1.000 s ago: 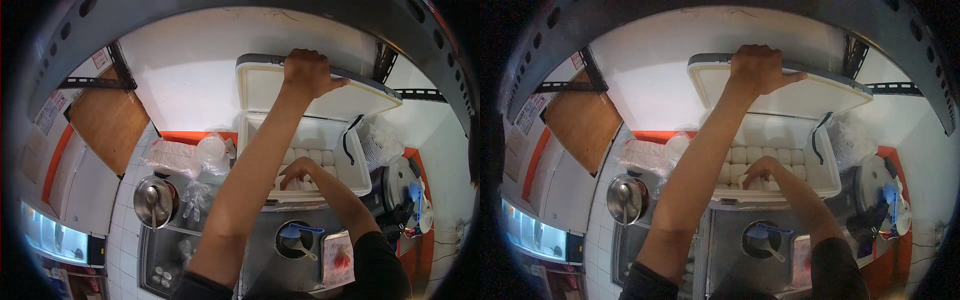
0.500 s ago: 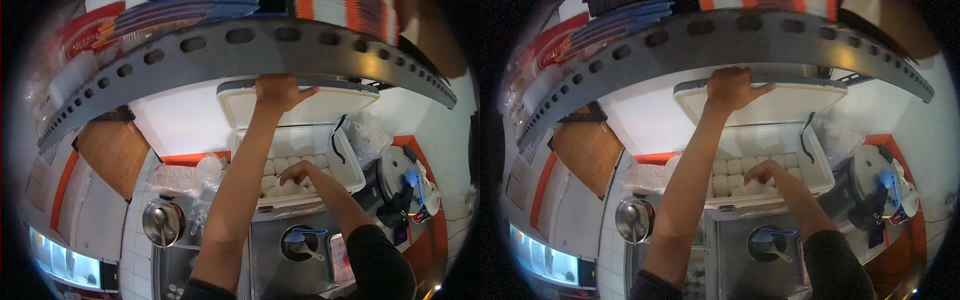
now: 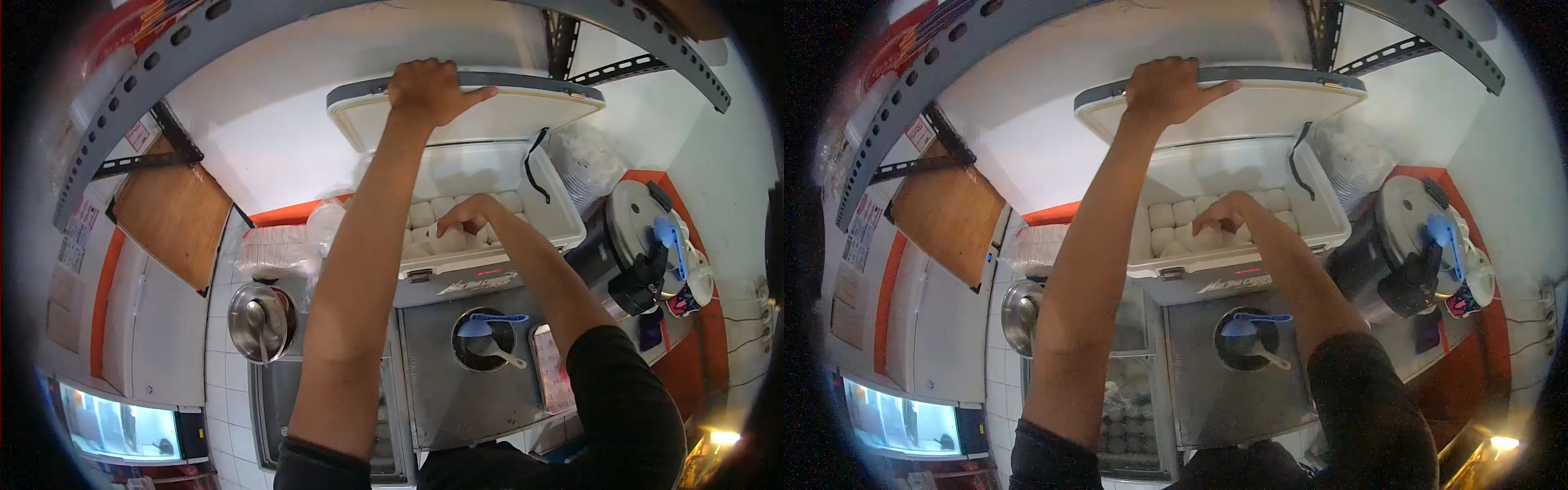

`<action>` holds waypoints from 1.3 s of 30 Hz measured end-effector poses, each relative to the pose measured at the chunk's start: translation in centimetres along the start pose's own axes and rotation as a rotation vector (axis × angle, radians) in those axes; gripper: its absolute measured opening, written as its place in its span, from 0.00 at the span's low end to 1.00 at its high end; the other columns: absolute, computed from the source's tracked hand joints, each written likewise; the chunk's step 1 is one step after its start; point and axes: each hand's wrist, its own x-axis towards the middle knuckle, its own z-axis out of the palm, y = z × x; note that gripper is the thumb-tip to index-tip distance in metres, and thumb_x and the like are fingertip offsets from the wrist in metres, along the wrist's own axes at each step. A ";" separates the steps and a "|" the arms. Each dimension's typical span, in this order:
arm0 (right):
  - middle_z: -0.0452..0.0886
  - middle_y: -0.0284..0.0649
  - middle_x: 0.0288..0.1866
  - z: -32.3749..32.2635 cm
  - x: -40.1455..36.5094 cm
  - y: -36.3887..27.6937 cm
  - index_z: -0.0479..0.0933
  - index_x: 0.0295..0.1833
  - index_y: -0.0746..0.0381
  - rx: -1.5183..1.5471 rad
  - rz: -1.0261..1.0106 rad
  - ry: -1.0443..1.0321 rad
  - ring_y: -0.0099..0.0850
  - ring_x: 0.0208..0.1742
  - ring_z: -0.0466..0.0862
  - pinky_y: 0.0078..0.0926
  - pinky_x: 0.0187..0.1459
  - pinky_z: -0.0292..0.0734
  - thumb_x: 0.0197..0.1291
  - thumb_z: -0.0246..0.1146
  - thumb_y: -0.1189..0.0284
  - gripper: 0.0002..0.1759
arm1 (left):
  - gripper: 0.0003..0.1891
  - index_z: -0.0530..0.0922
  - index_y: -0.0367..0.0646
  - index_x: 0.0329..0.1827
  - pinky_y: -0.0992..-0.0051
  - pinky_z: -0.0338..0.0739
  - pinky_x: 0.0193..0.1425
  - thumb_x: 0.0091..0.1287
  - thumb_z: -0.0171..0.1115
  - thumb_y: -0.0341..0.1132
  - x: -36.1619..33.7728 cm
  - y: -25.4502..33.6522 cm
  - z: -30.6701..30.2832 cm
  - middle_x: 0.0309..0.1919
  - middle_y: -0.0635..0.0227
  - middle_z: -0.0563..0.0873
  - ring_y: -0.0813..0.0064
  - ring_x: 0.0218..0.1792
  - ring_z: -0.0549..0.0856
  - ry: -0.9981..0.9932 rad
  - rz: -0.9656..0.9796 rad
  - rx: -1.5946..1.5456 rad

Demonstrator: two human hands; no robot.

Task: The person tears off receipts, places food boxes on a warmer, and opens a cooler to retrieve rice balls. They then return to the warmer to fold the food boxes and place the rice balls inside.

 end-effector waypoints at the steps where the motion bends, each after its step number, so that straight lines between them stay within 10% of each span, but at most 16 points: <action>1: 0.80 0.49 0.55 0.4 0.1 -0.8 0.75 0.57 0.65 -0.064 0.039 -0.039 0.39 0.47 0.84 0.35 0.48 0.83 0.53 0.70 0.56 0.31 | 0.47 0.86 0.40 0.41 0.57 0.85 0.40 0.55 0.45 0.81 -0.1 0.0 0.1 0.38 0.58 0.88 0.60 0.42 0.88 0.000 -0.007 0.004; 7: 0.76 0.47 0.61 0.2 5.5 -1.3 0.70 0.66 0.59 -0.318 0.251 -0.134 0.36 0.58 0.79 0.36 0.61 0.74 0.58 0.66 0.56 0.33 | 0.42 0.87 0.42 0.40 0.63 0.85 0.43 0.52 0.54 0.78 0.0 -0.3 1.8 0.35 0.61 0.89 0.61 0.40 0.89 0.284 0.022 -0.027; 11: 0.62 0.43 0.74 3.2 2.2 -3.6 0.56 0.77 0.36 -0.306 0.035 -0.265 0.34 0.68 0.68 0.30 0.68 0.65 0.59 0.65 0.57 0.42 | 0.38 0.88 0.45 0.34 0.65 0.83 0.45 0.51 0.59 0.75 0.6 -0.3 0.1 0.34 0.65 0.89 0.66 0.43 0.88 0.043 -0.042 -0.131; 15: 0.66 0.44 0.71 1.2 6.0 -2.3 0.57 0.76 0.40 -0.267 -0.039 0.113 0.34 0.69 0.69 0.30 0.66 0.67 0.58 0.64 0.61 0.40 | 0.40 0.88 0.43 0.31 0.60 0.83 0.44 0.55 0.53 0.77 2.1 -1.3 1.7 0.31 0.58 0.89 0.61 0.38 0.88 0.293 0.054 -0.118; 28: 0.68 0.47 0.68 0.5 7.2 -1.9 0.55 0.76 0.54 -0.075 -0.183 0.131 0.36 0.65 0.73 0.32 0.61 0.72 0.54 0.66 0.57 0.46 | 0.37 0.88 0.45 0.37 0.65 0.77 0.53 0.55 0.55 0.74 2.7 -1.4 1.7 0.37 0.61 0.88 0.64 0.45 0.87 0.198 0.043 -0.140; 39: 0.70 0.49 0.66 3.4 -13.9 0.6 0.54 0.75 0.66 0.330 -1.044 -0.064 0.38 0.61 0.77 0.34 0.57 0.77 0.50 0.69 0.54 0.52 | 0.43 0.86 0.41 0.43 0.62 0.79 0.56 0.54 0.53 0.77 -0.5 -0.1 0.3 0.43 0.54 0.87 0.59 0.49 0.86 0.035 -0.027 -0.186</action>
